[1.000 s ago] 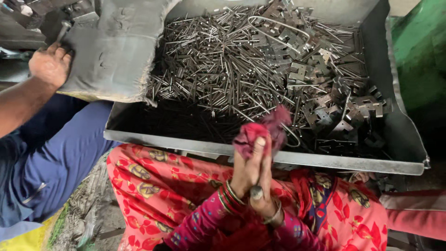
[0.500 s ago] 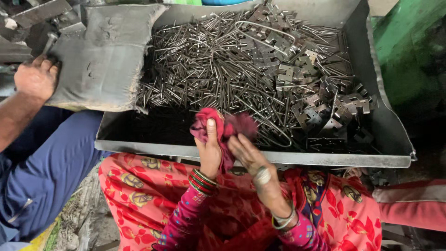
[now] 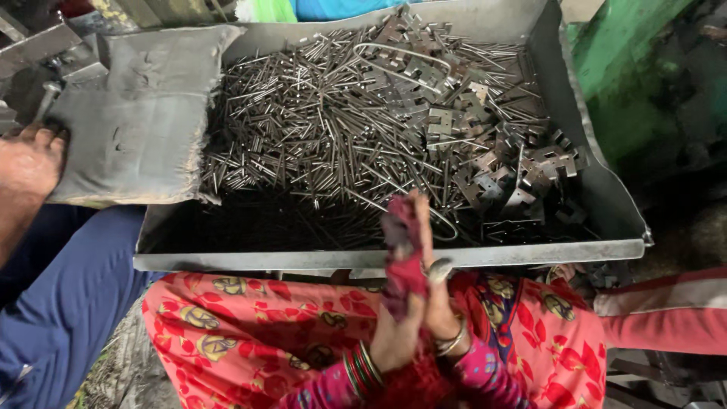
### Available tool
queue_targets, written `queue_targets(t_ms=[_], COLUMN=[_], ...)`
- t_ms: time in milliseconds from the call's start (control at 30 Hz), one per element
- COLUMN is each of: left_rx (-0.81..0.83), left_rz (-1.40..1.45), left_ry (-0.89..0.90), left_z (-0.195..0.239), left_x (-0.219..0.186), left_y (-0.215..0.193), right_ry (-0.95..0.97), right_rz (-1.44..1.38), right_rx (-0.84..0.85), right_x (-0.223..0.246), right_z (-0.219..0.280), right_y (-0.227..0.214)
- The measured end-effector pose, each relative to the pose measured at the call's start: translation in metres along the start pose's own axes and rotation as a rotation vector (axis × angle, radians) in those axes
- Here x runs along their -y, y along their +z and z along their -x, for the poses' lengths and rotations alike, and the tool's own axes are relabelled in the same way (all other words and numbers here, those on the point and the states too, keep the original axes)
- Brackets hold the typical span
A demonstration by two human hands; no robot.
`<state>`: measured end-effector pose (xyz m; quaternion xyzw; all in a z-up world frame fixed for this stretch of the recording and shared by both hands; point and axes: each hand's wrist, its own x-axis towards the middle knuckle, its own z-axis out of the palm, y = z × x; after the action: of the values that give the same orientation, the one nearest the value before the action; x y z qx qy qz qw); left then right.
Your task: The person sorts through a large bin of metal components by hand and using a cloth, separating small metal brackets and fasteners into different areas.
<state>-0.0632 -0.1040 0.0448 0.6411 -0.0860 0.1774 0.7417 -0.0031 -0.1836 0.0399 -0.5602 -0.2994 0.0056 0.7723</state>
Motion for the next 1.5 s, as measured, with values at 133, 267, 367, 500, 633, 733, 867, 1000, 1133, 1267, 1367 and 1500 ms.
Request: queue_targets(t_ms=[133, 267, 367, 500, 633, 733, 867, 1000, 1133, 1267, 1367, 1500], left_rx=[-0.051, -0.021, 0.017, 0.088, 0.092, 0.062, -0.161, -0.252, -0.285, -0.246, -0.243, -0.030], left_rz=[-0.016, 0.200, 0.203, -0.024, -0.041, 0.265, 0.061, -0.033, 0.183, -0.211, 0.496, 0.484], left_ry=[0.097, -0.205, -0.185, -0.106, -0.090, -0.306, -0.045, -0.078, -0.011, -0.119, -0.456, -0.342], left_z=[-0.044, -0.054, -0.025, 0.010, 0.001, -0.029, -0.045, -0.050, -0.063, -0.076, -0.079, -0.062], left_x=[0.015, 0.032, 0.023, 0.013, 0.021, 0.026, 0.056, 0.112, 0.113, 0.037, -0.009, -0.003], left_y=[-0.029, -0.036, -0.020, -0.003, -0.007, -0.020, -0.043, -0.081, -0.111, -0.118, -0.095, -0.057], right_ry=[0.025, 0.016, 0.246, 0.145, 0.088, 0.142, 0.084, 0.021, -0.004, -0.048, 0.156, -0.305], right_rz=[0.110, 0.057, -0.068, -0.209, -0.060, 0.016, 0.162, 0.323, 0.416, 0.341, 0.229, 0.761], right_rx=[0.035, 0.042, -0.131, -0.162, -0.170, -0.132, 0.022, 0.125, 0.290, 0.324, 0.067, -0.147], right_x=[-0.027, -0.043, -0.040, -0.020, -0.059, -0.097, -0.087, -0.017, 0.026, 0.033, 0.033, 0.029], right_z=[0.043, 0.053, 0.045, 0.018, 0.038, 0.079, 0.077, 0.053, 0.022, 0.015, 0.016, 0.000], right_y=[0.023, 0.023, 0.012, -0.012, -0.009, -0.001, 0.012, 0.031, 0.032, 0.023, 0.026, 0.033])
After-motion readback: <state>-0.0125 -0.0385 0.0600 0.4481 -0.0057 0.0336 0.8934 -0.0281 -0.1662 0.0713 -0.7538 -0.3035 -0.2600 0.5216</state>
